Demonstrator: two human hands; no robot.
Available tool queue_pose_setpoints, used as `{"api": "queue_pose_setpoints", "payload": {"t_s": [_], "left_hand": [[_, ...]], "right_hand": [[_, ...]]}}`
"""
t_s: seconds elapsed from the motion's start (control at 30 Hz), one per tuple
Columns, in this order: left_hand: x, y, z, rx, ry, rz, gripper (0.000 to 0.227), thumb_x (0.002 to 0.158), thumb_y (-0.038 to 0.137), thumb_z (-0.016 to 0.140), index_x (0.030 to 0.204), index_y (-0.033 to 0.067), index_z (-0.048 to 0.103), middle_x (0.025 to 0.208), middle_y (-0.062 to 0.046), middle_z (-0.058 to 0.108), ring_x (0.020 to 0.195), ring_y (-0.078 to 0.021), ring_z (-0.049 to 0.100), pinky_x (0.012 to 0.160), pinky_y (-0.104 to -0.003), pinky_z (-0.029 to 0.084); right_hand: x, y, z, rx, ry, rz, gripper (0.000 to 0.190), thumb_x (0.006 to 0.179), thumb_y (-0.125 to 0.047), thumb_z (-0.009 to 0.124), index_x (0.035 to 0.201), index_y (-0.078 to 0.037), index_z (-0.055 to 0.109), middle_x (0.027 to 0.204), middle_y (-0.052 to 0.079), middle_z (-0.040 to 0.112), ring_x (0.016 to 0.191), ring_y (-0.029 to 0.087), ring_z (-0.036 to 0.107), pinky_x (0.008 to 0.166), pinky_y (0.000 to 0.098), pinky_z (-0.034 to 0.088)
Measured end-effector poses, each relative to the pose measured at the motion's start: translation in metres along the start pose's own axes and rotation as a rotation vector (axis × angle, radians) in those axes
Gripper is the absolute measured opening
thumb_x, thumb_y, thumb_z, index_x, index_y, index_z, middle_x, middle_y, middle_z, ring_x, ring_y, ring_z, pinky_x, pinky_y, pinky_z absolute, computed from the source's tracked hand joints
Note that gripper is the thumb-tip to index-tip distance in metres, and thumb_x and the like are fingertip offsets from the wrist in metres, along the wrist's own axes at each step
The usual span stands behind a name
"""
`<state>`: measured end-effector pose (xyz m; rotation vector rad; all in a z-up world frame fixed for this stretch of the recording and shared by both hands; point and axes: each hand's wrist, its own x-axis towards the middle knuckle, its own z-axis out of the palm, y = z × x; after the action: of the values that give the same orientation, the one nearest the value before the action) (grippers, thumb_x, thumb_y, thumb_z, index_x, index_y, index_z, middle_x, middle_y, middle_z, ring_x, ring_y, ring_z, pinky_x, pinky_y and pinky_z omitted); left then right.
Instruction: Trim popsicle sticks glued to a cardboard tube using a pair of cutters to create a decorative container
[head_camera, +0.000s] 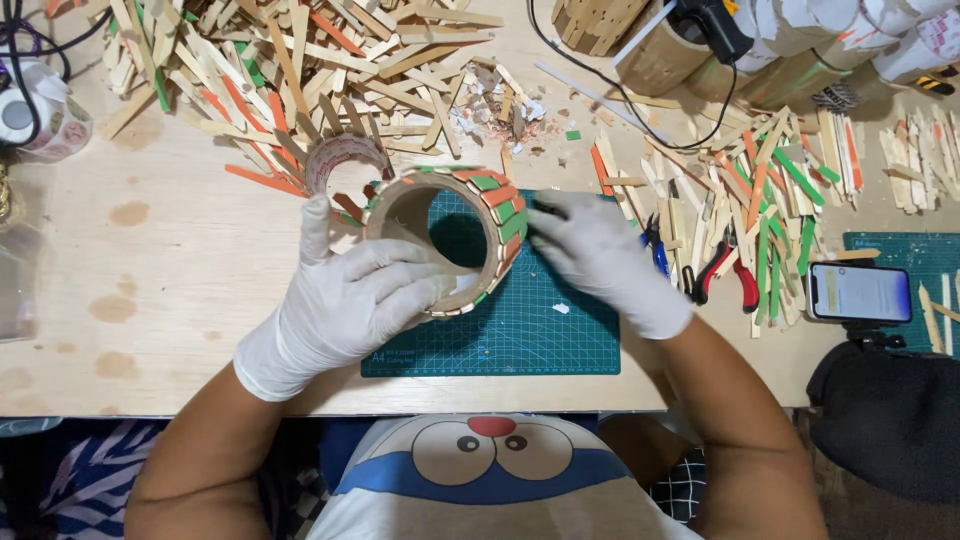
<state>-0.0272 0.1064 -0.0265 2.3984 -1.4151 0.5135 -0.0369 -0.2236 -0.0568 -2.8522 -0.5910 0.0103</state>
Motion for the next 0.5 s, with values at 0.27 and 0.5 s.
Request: {"api": "queue_pose_setpoints", "payload": {"t_s": [0.27, 0.5], "left_hand": [[-0.004, 0.007, 0.013, 0.039, -0.142, 0.078, 0.03, 0.109, 0.038, 0.041, 0.125, 0.0303, 0.064, 0.118, 0.011, 0.07, 0.129, -0.0097, 0.054, 0.122, -0.078, 0.008], [-0.001, 0.012, 0.039, 0.026, 0.012, 0.132, 0.026, 0.108, 0.04, 0.043, 0.117, 0.0262, 0.064, 0.106, 0.008, 0.068, 0.119, -0.0091, 0.057, 0.122, -0.074, 0.008]], "right_hand": [[0.003, 0.008, 0.062, -0.05, 0.326, -0.007, 0.037, 0.082, -0.01, 0.074, 0.119, -0.011, 0.071, 0.116, 0.012, 0.072, 0.111, 0.035, 0.069, 0.09, 0.0457, 0.057], [-0.012, 0.018, 0.014, 0.378, 0.16, 0.265, 0.034, 0.091, -0.005, 0.064, 0.122, -0.015, 0.074, 0.115, 0.01, 0.074, 0.111, 0.035, 0.07, 0.099, 0.0431, 0.055]]}}
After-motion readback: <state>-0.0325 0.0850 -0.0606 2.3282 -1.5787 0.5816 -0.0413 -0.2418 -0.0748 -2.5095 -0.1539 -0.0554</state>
